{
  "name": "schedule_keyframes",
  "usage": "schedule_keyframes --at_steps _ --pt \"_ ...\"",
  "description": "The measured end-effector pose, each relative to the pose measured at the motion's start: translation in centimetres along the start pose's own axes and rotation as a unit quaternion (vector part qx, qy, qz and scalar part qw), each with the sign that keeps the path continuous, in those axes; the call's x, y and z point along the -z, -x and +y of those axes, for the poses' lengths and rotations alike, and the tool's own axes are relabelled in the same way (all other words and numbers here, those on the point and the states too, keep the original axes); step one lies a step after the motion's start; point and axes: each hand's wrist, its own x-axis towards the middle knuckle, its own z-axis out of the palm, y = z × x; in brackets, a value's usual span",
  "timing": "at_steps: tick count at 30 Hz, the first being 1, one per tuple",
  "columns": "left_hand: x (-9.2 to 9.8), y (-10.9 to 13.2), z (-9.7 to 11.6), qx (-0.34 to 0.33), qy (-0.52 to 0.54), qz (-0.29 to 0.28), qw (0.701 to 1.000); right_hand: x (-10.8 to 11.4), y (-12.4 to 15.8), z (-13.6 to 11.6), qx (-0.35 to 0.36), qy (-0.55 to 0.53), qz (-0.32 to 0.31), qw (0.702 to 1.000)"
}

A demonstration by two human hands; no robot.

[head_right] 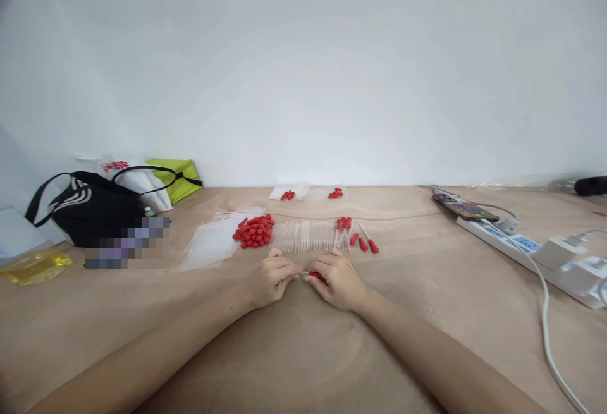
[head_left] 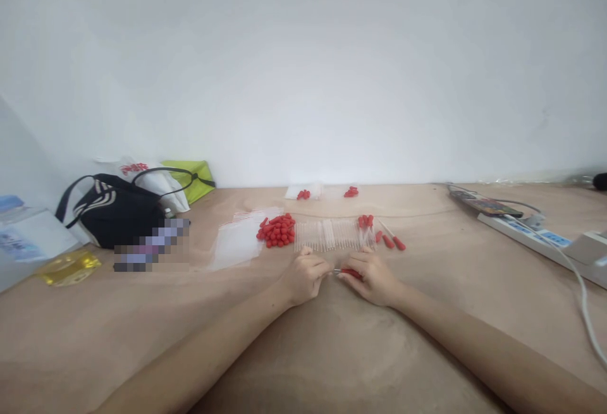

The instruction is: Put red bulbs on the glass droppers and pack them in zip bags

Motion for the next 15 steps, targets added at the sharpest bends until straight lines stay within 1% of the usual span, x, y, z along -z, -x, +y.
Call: schedule_keyframes --at_steps 2,5,7,9,10,11,12,13,14,15 --pt "-0.1 0.0 0.0 0.013 0.008 0.009 1.0 0.0 -0.2 0.2 -0.009 -0.018 0.006 1.0" --pt "-0.2 -0.1 -0.1 0.042 0.017 0.031 0.999 0.3 -0.4 0.2 -0.027 -0.049 0.031 0.998" --pt "-0.1 -0.2 -0.1 0.053 0.014 0.048 0.997 0.8 -0.3 0.1 -0.021 -0.034 0.028 0.999" --pt "0.3 -0.3 -0.3 0.067 -0.003 0.071 0.995 1.5 -0.1 0.2 -0.017 0.005 0.018 1.0" --pt "0.5 -0.3 -0.4 0.082 -0.018 0.085 0.993 2.0 0.1 0.3 -0.028 0.02 0.027 0.999" --pt "0.6 -0.3 -0.6 0.102 -0.035 0.099 0.989 2.6 0.3 0.6 -0.051 0.029 0.053 0.997" --pt "0.8 -0.3 -0.7 0.125 -0.053 0.11 0.985 3.1 0.5 1.1 -0.088 0.033 0.095 0.991" --pt "0.9 -0.2 -0.9 0.149 -0.071 0.117 0.979 3.7 0.8 1.7 -0.139 0.033 0.152 0.978" --pt "1.0 -0.2 -1.1 0.173 -0.086 0.121 0.974 4.3 1.0 2.5 -0.201 0.034 0.214 0.955" --pt "1.0 -0.1 -1.3 0.193 -0.099 0.121 0.969 4.9 1.3 3.4 -0.27 0.039 0.267 0.924"
